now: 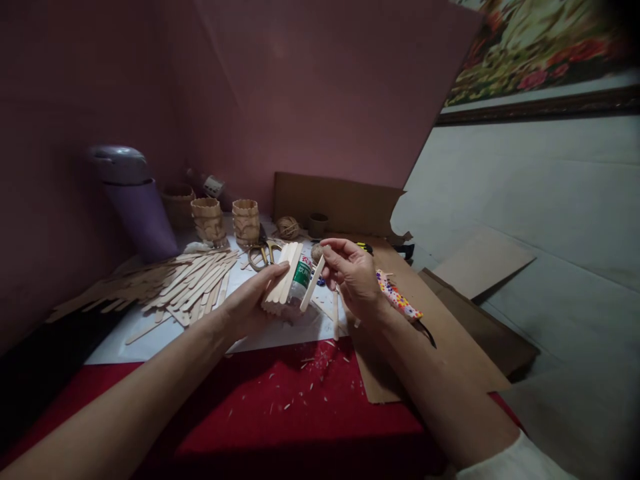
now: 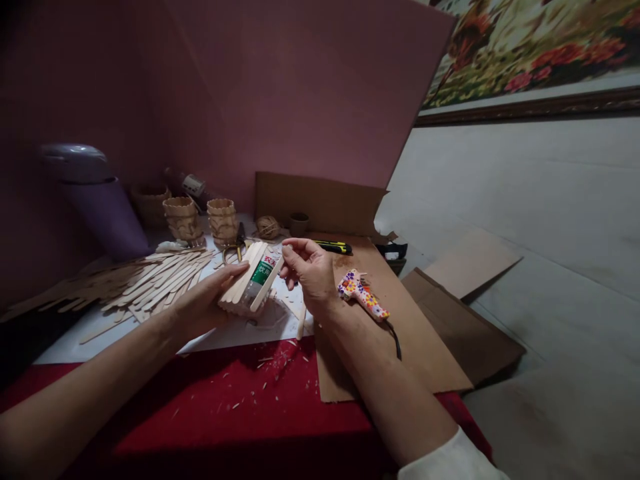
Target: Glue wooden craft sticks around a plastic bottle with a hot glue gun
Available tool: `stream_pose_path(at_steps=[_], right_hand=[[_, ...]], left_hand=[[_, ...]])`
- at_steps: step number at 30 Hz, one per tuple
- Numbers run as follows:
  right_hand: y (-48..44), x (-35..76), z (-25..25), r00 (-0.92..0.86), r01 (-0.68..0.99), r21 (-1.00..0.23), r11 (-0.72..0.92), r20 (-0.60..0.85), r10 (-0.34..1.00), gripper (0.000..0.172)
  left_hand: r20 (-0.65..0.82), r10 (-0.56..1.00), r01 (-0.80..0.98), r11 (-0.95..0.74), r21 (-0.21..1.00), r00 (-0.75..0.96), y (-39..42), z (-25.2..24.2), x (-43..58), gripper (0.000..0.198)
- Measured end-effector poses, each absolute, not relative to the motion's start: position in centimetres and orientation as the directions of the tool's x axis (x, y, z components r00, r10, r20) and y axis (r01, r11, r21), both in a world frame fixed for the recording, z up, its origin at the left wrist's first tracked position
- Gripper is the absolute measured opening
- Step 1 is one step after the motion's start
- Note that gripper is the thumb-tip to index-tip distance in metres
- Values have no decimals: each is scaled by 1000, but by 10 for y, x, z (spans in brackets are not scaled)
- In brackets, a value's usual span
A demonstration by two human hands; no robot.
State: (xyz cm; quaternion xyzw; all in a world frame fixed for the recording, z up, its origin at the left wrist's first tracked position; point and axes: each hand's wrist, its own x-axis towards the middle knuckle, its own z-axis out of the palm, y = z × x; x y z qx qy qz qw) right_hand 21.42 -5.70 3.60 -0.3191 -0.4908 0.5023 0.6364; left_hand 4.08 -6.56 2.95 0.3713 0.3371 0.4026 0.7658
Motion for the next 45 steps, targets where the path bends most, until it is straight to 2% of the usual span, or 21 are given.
stream_pose_path(at_steps=[10,26,32,41,45], right_hand=[[-56,211,31,128,-291,-920,263,235,964,32],[-55,209,28,116,-266,-925,272,250,961,29],[-55,207,25,137,-226,-928,296,271,953,30],[-47,202,13,199,-191,-918,347,310,930,29],[-47,200,9,218,-187,-916,356,315,924,28]], left_hand=[[-164,856,-378,378,845,490,-61,17,45,26],[-140,839,-383,380,842,526,-67,20,49,21],[-88,856,-378,314,871,510,-69,17,51,25],[-77,856,-304,264,915,511,-69,14,50,52],[-50,860,-284,222,933,508,-68,12,50,54]])
